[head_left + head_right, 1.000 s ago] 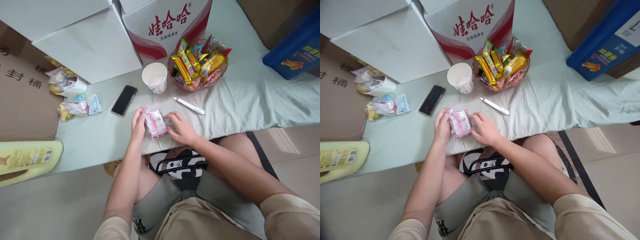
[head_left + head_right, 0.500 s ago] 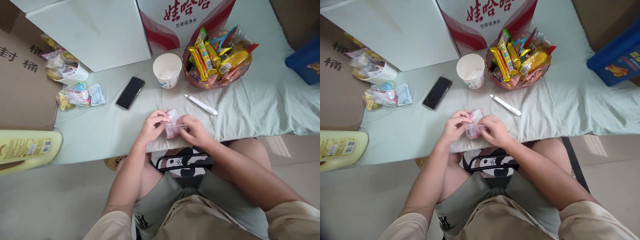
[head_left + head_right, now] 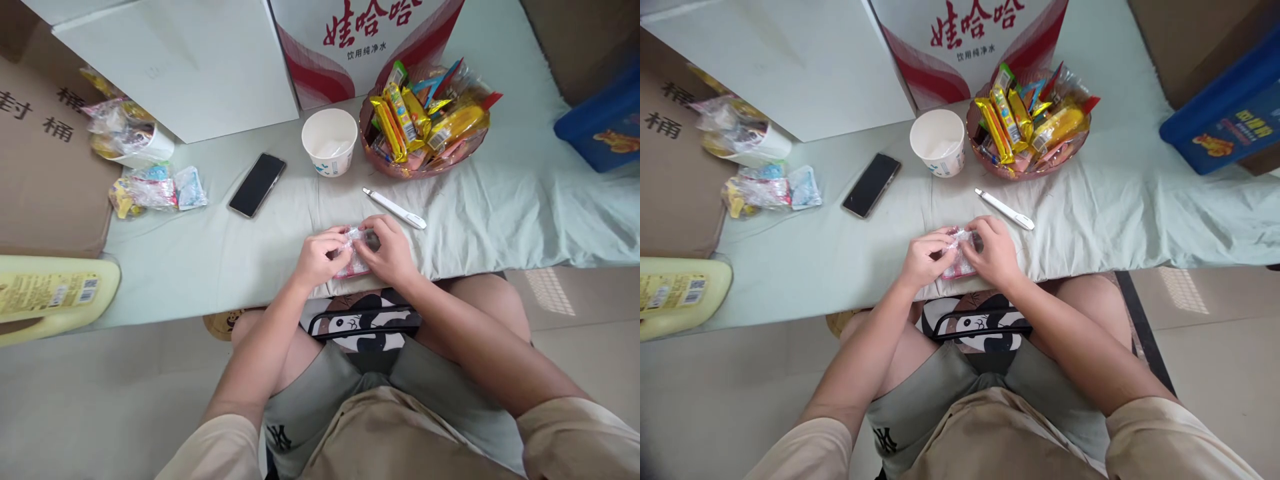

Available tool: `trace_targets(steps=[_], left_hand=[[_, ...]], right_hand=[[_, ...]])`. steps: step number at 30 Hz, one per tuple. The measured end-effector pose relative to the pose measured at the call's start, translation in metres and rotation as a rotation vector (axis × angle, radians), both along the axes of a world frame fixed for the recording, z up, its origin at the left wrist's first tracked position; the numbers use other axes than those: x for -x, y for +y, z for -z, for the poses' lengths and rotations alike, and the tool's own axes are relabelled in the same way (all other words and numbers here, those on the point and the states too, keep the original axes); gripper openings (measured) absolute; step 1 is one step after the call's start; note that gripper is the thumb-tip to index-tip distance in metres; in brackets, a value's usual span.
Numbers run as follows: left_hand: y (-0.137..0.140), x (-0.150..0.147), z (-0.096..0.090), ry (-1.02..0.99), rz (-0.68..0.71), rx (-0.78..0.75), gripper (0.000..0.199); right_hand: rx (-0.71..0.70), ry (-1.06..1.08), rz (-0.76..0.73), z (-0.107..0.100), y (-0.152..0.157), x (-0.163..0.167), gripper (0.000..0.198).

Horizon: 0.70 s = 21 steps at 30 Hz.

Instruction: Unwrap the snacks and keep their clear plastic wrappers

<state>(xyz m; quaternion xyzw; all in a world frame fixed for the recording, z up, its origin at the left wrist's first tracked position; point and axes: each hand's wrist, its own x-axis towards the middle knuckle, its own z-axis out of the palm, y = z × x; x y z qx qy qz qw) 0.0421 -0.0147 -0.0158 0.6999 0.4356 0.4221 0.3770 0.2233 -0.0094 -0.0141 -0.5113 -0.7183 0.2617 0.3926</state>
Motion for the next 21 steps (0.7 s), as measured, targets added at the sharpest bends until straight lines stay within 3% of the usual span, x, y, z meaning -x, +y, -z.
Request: trace_targets(steps=[1,4,6,8,10,12,16,21], left_hand=[[-0.001,-0.002,0.003,-0.034,-0.048,0.016,0.005],[0.000,-0.003,0.006,-0.081,-0.202,0.101,0.040],[0.000,0.000,0.003,0.025,-0.268,0.132,0.048],[0.000,0.003,-0.004,0.192,-0.288,0.126,0.040],[-0.002,0.006,-0.011,0.239,-0.252,0.146,0.031],[-0.003,0.008,-0.015,0.094,-0.188,0.232,0.028],[-0.003,0.007,-0.015,-0.313,-0.152,0.371,0.043],[0.001,0.004,-0.013,-0.399,-0.016,0.439,0.048]], right_hand=[[0.002,-0.007,-0.001,0.001,0.001,0.000,0.015],[0.040,-0.045,-0.027,0.004,0.004,0.000,0.029],[0.066,-0.067,-0.037,0.005,0.005,0.001,0.031],[0.078,-0.073,-0.039,0.005,0.005,0.001,0.032],[0.081,-0.071,-0.046,0.004,0.005,0.000,0.033],[0.102,-0.050,-0.066,0.003,0.005,-0.002,0.036],[0.239,0.140,-0.192,-0.004,0.005,-0.009,0.046],[0.306,0.265,-0.314,-0.015,0.006,-0.013,0.039]])
